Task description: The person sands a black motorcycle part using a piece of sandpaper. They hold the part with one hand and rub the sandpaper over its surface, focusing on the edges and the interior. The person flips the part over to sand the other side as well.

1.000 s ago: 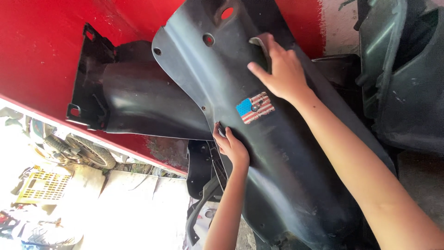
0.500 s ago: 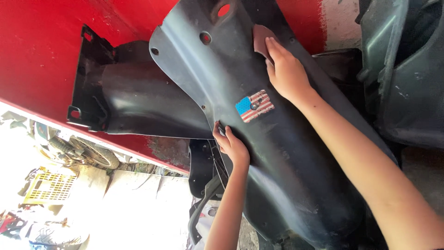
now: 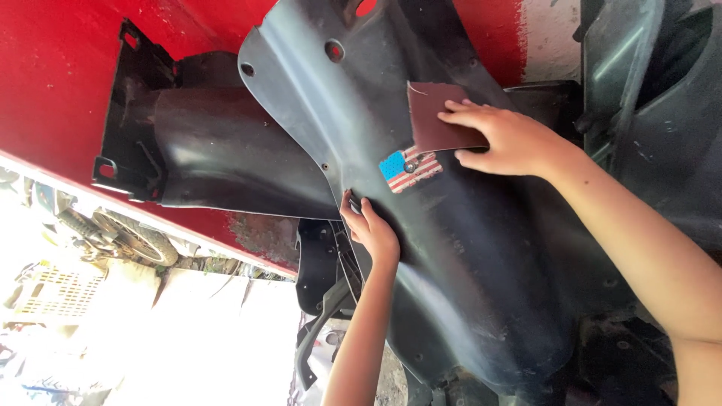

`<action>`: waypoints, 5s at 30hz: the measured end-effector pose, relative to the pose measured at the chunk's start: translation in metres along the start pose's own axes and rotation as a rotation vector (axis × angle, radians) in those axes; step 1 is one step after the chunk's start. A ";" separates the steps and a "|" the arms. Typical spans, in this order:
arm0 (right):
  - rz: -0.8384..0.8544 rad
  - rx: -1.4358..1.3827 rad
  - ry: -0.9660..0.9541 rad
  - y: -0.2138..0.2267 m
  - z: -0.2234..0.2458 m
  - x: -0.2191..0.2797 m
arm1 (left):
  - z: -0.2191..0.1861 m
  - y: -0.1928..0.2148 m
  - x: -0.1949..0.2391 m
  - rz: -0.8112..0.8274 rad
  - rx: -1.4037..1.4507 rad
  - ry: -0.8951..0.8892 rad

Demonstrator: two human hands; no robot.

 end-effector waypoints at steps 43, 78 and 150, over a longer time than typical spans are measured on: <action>-0.251 -0.321 -0.489 -0.038 -0.060 -0.065 | 0.014 -0.004 -0.003 0.017 0.020 0.042; -0.057 -0.444 -0.492 -0.052 -0.099 -0.033 | 0.016 -0.005 -0.004 0.009 0.035 0.036; -0.250 0.012 -0.035 -0.029 0.083 -0.014 | -0.003 -0.002 0.002 -0.018 -0.004 -0.044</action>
Point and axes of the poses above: each hand's wrist, its own x-axis away from the middle knuckle, its own y-axis out of the back of the hand, z = x × y, the point moved 9 cm from there along -x, towards the middle knuckle, and after that the axes turned 6 degrees about -y, right-handed, at the moved point
